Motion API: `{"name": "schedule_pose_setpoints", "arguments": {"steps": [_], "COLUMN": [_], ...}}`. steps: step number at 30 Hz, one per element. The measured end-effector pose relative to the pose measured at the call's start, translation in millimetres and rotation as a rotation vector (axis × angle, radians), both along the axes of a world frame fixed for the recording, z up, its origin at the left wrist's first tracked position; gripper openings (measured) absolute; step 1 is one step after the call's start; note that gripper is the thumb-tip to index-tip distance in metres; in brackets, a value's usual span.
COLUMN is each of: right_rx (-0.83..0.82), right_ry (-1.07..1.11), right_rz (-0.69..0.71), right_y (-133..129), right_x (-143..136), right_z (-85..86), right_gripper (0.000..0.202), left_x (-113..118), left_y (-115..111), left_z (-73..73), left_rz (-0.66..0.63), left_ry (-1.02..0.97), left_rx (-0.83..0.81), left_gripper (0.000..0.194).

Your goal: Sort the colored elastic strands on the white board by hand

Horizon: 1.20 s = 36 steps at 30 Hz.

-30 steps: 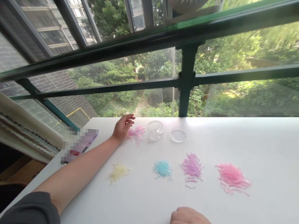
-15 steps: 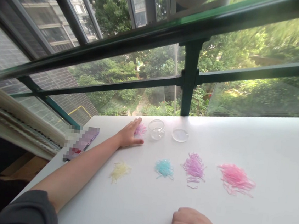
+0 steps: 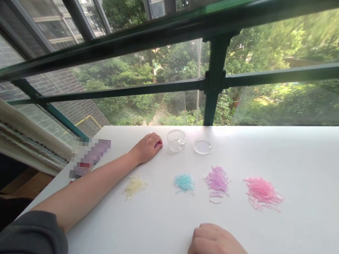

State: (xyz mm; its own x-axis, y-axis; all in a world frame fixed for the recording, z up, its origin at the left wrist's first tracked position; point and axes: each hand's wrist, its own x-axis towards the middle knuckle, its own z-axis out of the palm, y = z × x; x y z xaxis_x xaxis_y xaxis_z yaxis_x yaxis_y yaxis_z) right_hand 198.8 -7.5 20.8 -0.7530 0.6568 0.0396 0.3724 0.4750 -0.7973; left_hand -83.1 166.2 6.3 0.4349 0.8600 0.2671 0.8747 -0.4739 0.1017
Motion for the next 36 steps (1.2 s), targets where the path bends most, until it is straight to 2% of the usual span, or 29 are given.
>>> {"name": "schedule_pose_setpoints", "arguments": {"steps": [10,13,16,19,22,24,27,31,36], "right_rx": [-0.039,-0.037,-0.038,-0.04,-0.048,-0.048,-0.033,-0.029,-0.029], "right_ry": [-0.068,-0.078,-0.087,-0.085,-0.08,-0.072,-0.055,-0.049,-0.05], "right_rz": [0.014,0.012,0.011,0.013,0.015,0.014,0.008,0.0,-0.007], "right_y": [-2.3,-2.6,-2.9,-2.8,-2.8,-3.2,-4.0,-4.6,-4.6], "right_x": [1.5,1.1,1.6,2.6,3.2,3.2,2.9,2.1,1.7], "right_z": [1.5,2.8,2.1,0.0,-1.5,-1.7,-0.9,0.1,1.5], "right_gripper": [0.018,0.018,0.018,0.018,0.018,0.019,0.019,0.018,0.02], "left_x": [3.7,1.3,-2.6,-7.2,-12.2,-16.7,-26.6,-42.8,-54.9], "left_y": [1.3,4.8,7.8,9.3,9.9,10.0,10.0,10.2,6.4], "left_z": [6.3,7.9,13.9,25.6,40.9,50.0,56.6,48.1,21.4], "left_rz": [0.021,0.057,0.082,0.077,0.071,0.063,0.057,0.069,0.015], "left_ry": [0.129,0.012,-0.191,-0.371,-0.438,-0.381,-0.149,0.084,0.019], "left_rx": [-0.064,-0.066,-0.081,-0.085,-0.053,-0.054,-0.139,-0.235,-0.159], "left_gripper": [0.027,0.03,0.032,0.031,0.031,0.034,0.037,0.027,0.022]}}
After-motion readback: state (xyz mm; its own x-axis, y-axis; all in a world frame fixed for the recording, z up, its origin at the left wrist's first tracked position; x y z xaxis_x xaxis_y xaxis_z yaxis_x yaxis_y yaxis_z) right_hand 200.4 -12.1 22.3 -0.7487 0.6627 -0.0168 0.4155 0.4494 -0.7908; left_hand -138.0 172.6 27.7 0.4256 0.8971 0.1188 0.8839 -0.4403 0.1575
